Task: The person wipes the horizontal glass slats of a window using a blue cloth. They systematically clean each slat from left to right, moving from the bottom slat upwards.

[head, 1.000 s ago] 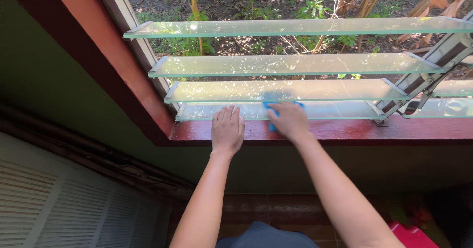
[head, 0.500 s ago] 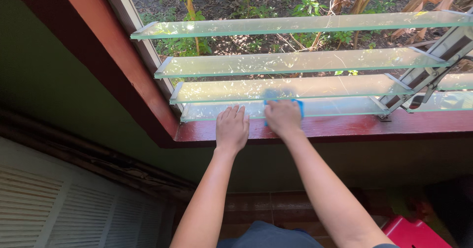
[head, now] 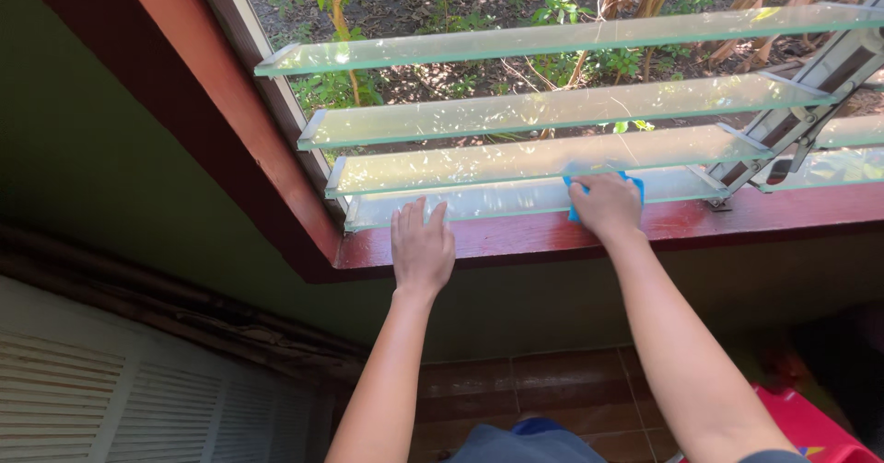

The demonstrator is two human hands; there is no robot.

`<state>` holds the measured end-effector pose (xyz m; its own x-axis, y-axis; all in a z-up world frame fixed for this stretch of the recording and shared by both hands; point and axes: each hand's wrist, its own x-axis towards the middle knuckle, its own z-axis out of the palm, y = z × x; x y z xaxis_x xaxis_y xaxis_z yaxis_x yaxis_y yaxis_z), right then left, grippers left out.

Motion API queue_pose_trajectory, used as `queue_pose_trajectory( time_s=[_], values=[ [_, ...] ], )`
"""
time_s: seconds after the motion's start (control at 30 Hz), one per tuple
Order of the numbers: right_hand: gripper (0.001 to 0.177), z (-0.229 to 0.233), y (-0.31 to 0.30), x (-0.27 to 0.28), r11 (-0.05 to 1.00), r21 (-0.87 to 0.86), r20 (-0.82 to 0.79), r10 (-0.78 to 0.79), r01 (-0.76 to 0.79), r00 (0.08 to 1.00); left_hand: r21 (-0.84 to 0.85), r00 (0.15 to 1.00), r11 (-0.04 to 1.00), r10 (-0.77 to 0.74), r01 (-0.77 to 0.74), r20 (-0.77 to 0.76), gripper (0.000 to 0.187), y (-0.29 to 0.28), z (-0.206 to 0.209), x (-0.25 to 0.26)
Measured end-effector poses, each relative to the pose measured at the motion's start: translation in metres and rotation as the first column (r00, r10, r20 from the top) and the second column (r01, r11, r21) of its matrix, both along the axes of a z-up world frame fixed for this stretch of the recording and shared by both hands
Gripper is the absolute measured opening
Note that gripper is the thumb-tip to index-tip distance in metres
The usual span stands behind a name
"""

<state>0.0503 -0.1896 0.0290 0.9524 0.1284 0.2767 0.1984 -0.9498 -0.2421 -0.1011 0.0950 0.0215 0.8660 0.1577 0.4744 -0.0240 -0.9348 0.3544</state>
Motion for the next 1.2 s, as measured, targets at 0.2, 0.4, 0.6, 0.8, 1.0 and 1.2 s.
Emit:
queue_pose_trajectory(
  time_s=[0.2, 0.4, 0.6, 0.8, 1.0, 1.2],
  values=[
    [0.039, -0.007, 0.097, -0.026, 0.953, -0.301, -0.063, 0.013, -0.031, 0.998, 0.006, 0.998, 0.998, -0.06, 0.06, 0.029, 0.052, 0.01, -0.005, -0.01],
    [0.041, -0.004, 0.166, -0.065, 0.9, 0.076, 0.143, 0.416, -0.429, 0.898, -0.009, 0.993, 0.995, -0.094, 0.095, 0.073, 0.053, 0.014, -0.011, -0.011],
    [0.04, 0.017, 0.117, -0.058, 0.887, 0.175, 0.007, 0.433, -0.428, 0.901, -0.087, 0.993, 0.993, -0.073, 0.081, 0.088, 0.057, 0.029, -0.006, -0.026],
    [0.041, 0.01, 0.156, -0.057, 0.981, -0.074, -0.062, 0.175, -0.179, 0.983, -0.158, 0.988, 0.987, 0.045, -0.022, 0.145, 0.056, 0.051, -0.011, -0.061],
    [0.044, -0.012, 0.223, -0.071, 0.833, 0.064, 0.081, 0.545, -0.55, 0.835, -0.159, 0.99, 0.987, 0.052, -0.031, 0.128, 0.056, 0.056, -0.014, -0.061],
    [0.046, 0.001, 0.238, -0.068, 0.793, 0.125, -0.051, 0.605, -0.596, 0.795, -0.223, 0.987, 0.972, 0.103, -0.074, 0.122, 0.065, 0.081, -0.019, -0.069]
  ],
)
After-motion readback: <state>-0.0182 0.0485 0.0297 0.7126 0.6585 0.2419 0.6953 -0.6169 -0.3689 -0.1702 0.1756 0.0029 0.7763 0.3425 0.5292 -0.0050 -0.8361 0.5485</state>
